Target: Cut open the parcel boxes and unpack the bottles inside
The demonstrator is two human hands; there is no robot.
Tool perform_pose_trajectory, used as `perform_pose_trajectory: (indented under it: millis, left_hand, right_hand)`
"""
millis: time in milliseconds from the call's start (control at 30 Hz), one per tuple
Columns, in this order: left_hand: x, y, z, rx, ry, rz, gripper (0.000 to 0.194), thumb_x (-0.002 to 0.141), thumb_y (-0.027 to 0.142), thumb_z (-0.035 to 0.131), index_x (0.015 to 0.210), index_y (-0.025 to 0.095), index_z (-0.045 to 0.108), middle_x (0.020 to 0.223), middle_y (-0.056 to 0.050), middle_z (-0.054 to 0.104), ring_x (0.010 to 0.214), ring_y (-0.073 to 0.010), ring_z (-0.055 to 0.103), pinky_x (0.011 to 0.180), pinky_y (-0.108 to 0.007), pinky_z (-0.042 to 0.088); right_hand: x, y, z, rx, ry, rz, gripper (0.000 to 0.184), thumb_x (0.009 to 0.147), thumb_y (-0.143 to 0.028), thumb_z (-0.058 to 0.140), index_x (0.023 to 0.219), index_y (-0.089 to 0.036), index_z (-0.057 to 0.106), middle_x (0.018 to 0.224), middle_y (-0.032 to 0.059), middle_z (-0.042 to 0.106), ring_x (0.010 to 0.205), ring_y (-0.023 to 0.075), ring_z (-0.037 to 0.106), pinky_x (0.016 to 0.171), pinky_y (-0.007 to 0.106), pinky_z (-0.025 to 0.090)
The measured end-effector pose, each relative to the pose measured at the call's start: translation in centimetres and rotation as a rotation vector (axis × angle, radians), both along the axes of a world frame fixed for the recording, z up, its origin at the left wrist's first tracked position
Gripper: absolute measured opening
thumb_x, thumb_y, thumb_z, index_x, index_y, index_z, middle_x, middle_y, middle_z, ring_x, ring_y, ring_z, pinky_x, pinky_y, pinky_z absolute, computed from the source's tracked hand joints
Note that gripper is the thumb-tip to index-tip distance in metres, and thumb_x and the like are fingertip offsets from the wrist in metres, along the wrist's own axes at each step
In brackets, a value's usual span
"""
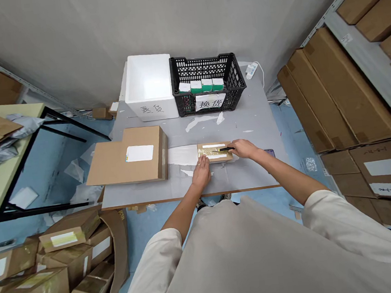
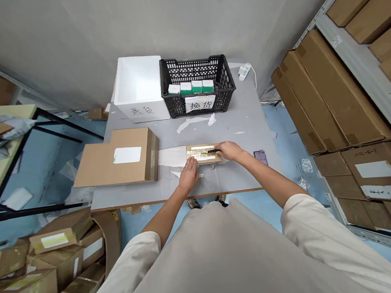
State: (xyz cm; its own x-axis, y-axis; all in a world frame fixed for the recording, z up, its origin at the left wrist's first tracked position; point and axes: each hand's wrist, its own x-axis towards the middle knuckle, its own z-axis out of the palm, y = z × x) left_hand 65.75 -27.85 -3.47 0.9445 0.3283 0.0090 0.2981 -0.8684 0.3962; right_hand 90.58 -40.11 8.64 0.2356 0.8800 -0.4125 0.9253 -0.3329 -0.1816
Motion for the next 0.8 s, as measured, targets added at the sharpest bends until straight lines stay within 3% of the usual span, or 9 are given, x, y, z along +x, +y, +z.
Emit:
perform_pose_trajectory:
  millis: [333, 600, 800]
  left_hand:
    - [0.7, -0.5, 0.9, 0.006, 0.084, 0.007, 0.075, 0.085, 0.010, 0.053, 0.157, 0.000, 0.034, 0.166, -0.026, 0.034, 0.160, -0.0323, 0.021, 0.130, -0.048, 0.028]
    - [0.9, -0.5, 1.3, 0.037, 0.107, 0.015, 0.073, 0.085, 0.008, 0.052, 0.156, 0.003, 0.035, 0.165, -0.024, 0.037, 0.159, -0.0322, 0.026, 0.129, -0.046, 0.030]
    - [3.0, -0.9, 3.4, 0.125, 0.113, 0.085, 0.060, 0.089, 0.015, 0.054, 0.149, 0.014, 0.044, 0.152, -0.021, 0.050, 0.148, -0.0345, 0.041, 0.120, -0.050, 0.037]
  right_hand:
    - [4.0, -5.2, -0.7, 0.003, -0.024, -0.053, 0.035, 0.103, -0.039, 0.050, 0.125, -0.023, 0.073, 0.113, 0.0127, 0.074, 0.103, 0.0269, 0.067, 0.080, 0.031, 0.046]
    - [6.9, -9.2, -1.1, 0.037, -0.026, -0.114, 0.035, 0.102, -0.039, 0.051, 0.124, -0.024, 0.074, 0.114, 0.0126, 0.075, 0.102, 0.0286, 0.068, 0.075, 0.032, 0.045]
    - [8.4, -13.1, -2.4, 0.168, 0.112, -0.370, 0.033, 0.099, -0.040, 0.052, 0.120, -0.024, 0.073, 0.104, 0.0075, 0.078, 0.092, 0.0244, 0.069, 0.075, 0.030, 0.046]
